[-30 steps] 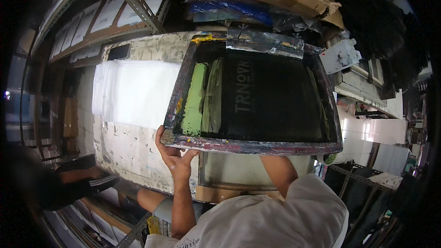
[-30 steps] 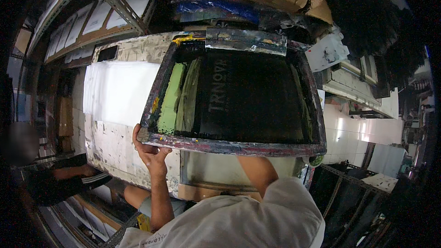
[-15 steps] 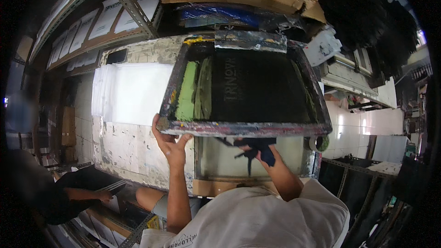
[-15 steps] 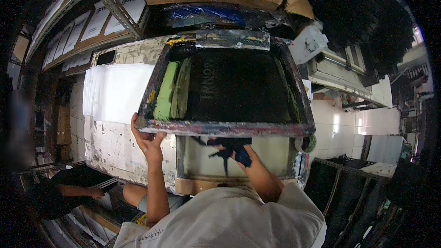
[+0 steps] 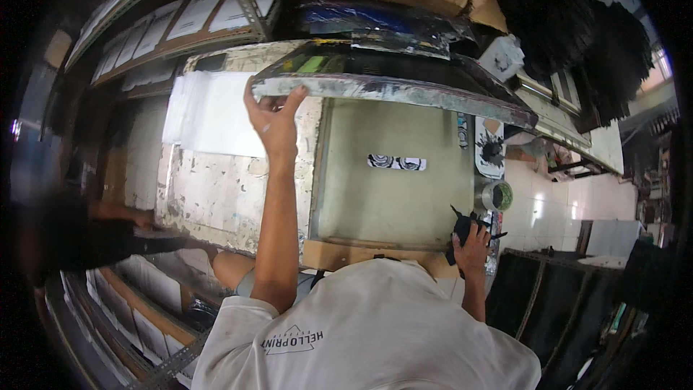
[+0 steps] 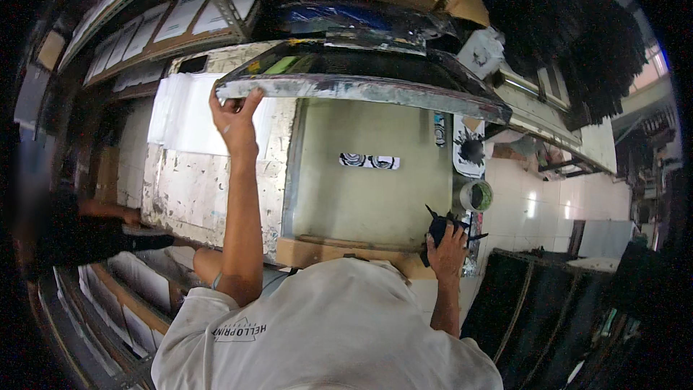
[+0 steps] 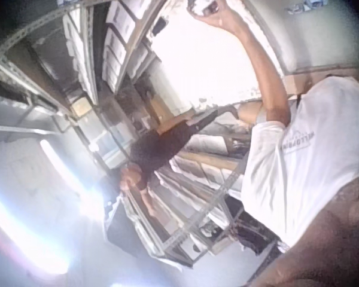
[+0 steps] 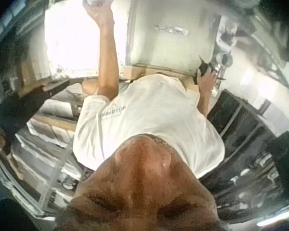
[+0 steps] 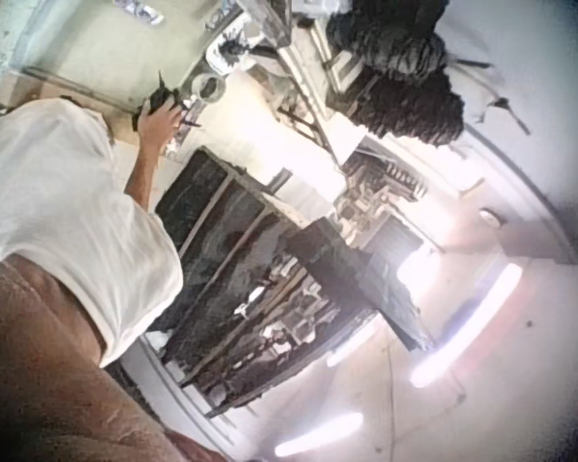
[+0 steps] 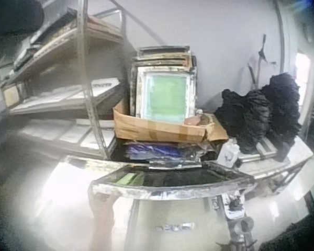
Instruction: The person performs screen printing by hand. They place a white sheet on the printing surface, lower a mesh frame over it, and use a squeegee to spread ink across the screen. They then lift the frame, remove the printed sheet, and hand it to an assistant to be stacked on a nearby shelf.
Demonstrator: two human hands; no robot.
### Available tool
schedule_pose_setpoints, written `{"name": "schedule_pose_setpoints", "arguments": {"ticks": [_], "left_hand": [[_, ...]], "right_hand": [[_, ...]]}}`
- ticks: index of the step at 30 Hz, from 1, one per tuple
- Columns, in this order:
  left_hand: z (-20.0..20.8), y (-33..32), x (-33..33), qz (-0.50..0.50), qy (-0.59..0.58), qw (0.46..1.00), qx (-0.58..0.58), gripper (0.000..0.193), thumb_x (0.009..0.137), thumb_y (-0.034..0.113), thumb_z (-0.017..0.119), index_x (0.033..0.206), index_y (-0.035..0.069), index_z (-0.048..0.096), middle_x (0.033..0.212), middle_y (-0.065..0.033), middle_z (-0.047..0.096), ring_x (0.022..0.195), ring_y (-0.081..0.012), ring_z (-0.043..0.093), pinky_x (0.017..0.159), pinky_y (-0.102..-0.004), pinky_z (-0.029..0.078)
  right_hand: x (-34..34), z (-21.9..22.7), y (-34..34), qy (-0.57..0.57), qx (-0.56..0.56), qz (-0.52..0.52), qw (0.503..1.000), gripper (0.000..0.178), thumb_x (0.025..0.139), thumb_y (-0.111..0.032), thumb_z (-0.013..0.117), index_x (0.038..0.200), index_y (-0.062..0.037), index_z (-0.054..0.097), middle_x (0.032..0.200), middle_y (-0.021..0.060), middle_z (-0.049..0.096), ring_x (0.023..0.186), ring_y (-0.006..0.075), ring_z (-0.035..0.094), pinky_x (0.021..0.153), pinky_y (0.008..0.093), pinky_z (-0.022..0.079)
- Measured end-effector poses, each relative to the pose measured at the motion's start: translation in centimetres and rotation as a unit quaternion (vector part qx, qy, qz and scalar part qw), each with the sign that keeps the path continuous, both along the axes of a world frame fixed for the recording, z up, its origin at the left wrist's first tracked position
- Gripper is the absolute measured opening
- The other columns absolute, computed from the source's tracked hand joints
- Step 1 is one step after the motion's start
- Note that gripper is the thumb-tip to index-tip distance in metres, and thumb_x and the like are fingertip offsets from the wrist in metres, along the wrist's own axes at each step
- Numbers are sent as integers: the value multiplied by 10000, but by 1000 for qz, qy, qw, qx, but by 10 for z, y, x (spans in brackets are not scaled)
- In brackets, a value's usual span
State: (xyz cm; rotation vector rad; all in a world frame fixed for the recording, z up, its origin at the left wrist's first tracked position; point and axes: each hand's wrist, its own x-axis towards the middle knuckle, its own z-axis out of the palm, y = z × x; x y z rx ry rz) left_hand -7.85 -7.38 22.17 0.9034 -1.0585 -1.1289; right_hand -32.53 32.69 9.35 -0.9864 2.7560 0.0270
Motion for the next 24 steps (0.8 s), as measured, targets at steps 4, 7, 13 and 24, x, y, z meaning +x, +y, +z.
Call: {"name": "schedule_pose_setpoints", "arguments": {"ticks": [4,7,13,24], "left_hand": [[7,-7,3,-2,-9,1000,-6,991,760,20,861,1521,-17,225,1103,-161,625,960,-194,584,849,-304,503],[8,-8,2,-7,-54,998,-7,973,797,49,839,1531,-16,203,1069,-151,634,956,-180,584,850,-299,495],[-9,-19,37,-100,-51,993,-26,847,926,55,677,1588,40,148,1100,-129,667,1032,-187,611,880,-330,489],[-208,-33,144,128,-571,805,-96,258,703,206,847,928,104,772,1146,-114,622,980,-305,575,910,-442,446]], "right_hand": [[-7,74,-52,-77,-22,-24,997,767,829,-409,736,1455,-63,459,1435,283,484,1390,487,372,1073,701,314],[-22,120,-112,123,-382,121,908,754,846,-319,723,1492,-62,432,1439,301,464,1395,498,347,1127,664,279],[-76,149,-234,301,-363,219,854,722,907,-464,610,1507,-105,432,1468,268,392,1451,442,265,1195,654,89],[-96,173,-276,319,-405,236,824,677,924,-461,600,1508,-154,447,1469,240,403,1449,370,285,1200,617,75]]}}
